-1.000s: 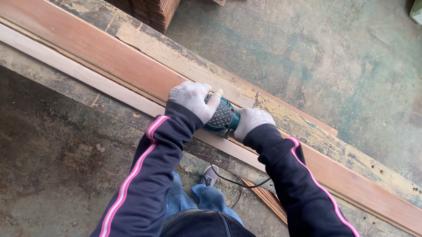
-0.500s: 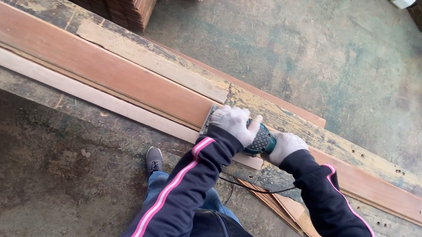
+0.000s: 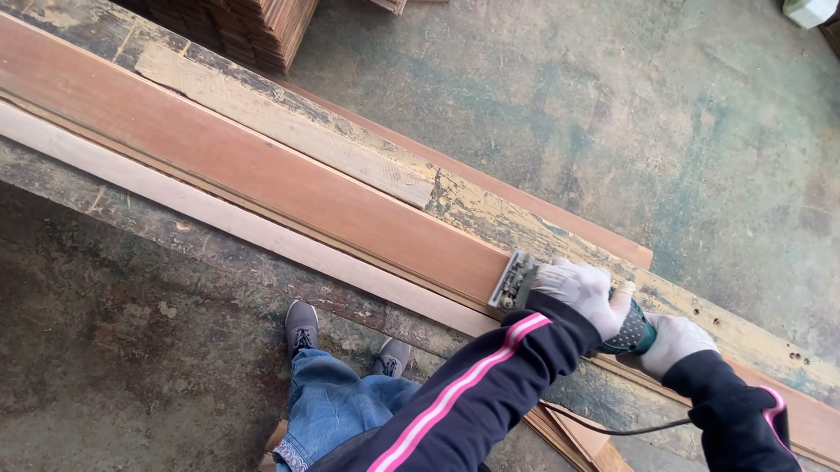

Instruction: Using an electric orbital sander to smooth the surface of a wooden plank on a workbench.

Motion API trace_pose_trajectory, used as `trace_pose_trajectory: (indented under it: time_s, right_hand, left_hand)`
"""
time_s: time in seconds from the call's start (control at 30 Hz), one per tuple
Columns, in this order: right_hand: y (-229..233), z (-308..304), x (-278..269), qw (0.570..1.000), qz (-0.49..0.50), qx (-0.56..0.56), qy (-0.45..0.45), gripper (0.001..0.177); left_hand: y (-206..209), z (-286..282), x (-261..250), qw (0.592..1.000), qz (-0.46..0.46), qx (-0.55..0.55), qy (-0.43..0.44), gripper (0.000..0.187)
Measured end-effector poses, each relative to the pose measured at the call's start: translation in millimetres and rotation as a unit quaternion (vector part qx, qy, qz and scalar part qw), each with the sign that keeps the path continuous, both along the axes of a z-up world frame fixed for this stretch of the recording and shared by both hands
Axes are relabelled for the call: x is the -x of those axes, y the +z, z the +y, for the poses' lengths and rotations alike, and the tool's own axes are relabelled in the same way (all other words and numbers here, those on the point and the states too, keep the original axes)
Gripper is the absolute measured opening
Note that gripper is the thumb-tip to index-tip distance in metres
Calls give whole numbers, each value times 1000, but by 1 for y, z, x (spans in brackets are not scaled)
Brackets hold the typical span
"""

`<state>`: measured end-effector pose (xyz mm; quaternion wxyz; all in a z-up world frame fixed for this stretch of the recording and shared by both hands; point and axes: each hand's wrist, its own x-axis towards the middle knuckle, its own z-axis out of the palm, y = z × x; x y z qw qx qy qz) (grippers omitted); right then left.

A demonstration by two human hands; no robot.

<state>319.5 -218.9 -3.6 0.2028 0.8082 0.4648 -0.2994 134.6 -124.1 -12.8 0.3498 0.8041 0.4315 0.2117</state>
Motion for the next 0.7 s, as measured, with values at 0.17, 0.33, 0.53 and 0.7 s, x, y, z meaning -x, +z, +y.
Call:
trace_pose_trajectory:
  time_s: [0.17, 0.33, 0.53, 0.7]
  right_hand:
    - [0, 11, -14, 1000, -12, 25, 2, 46]
    - [4, 37, -2, 1000, 19, -1, 25, 49]
    - [15, 73, 34, 998, 38, 8, 48, 48]
    - [22, 109, 69, 997, 21, 11, 76, 50]
  left_hand:
    - [-5, 4, -15, 1000, 9, -3, 13, 51]
    - [-1, 26, -2, 999, -1, -14, 40, 49]
    - [2, 51, 31, 998, 15, -23, 55, 47]
    - [7, 78, 64, 997, 21, -23, 70, 48]
